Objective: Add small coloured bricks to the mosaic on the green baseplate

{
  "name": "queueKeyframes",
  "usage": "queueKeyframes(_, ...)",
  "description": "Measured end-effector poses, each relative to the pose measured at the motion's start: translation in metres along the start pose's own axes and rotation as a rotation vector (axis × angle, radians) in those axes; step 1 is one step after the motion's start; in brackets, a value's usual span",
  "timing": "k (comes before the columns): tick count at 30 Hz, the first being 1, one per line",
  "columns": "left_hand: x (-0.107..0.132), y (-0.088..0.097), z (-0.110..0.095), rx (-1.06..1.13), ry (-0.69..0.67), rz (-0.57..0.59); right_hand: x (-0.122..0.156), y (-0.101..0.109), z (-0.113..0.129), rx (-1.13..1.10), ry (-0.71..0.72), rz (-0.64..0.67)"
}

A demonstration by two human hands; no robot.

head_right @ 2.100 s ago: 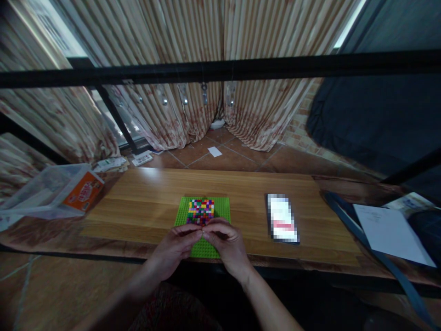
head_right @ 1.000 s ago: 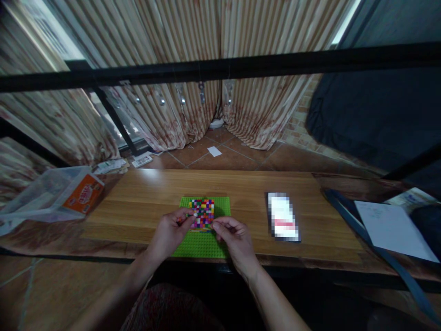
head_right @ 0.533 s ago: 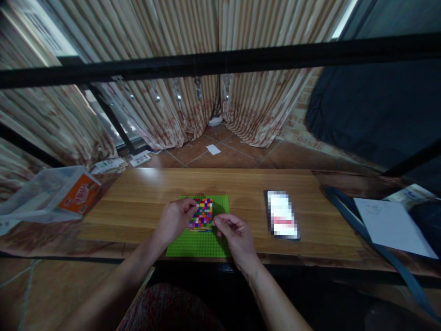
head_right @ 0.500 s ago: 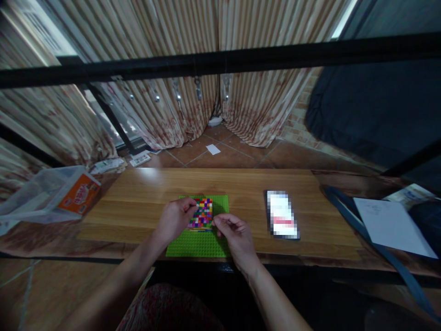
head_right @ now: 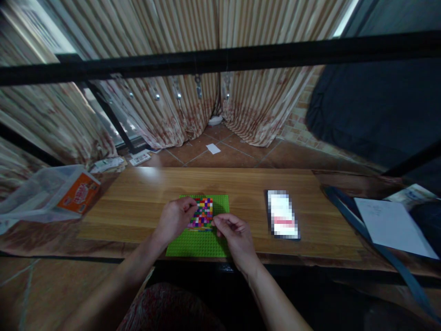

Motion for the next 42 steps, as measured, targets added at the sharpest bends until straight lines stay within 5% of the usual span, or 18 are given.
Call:
queueKeyframes(9,0.004,-0.002,0.004,0.087,0.011,-0.001,0.0,0.0,0.0,0.012,-0.003,0.004)
queueKeyframes(20,-0.001,-0.005,0.008,0.159,0.189,-0.086,0.0,-0.001,0.002,-0.001,-0.001,0.011)
queueKeyframes(42,-0.007,-0.008,0.008,0.244,0.203,-0.098,0.001,-0.002,0.0,0.036,-0.001,0.024)
Point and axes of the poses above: each hand's wrist, its own x-axis away from the middle knuckle, its own y-axis out of the back of the hand, z = x × y, the point moved 3 cm from there along -x, towards the middle knuckle, and after that the axes turned 8 degrees about z, right-handed, at the moved point
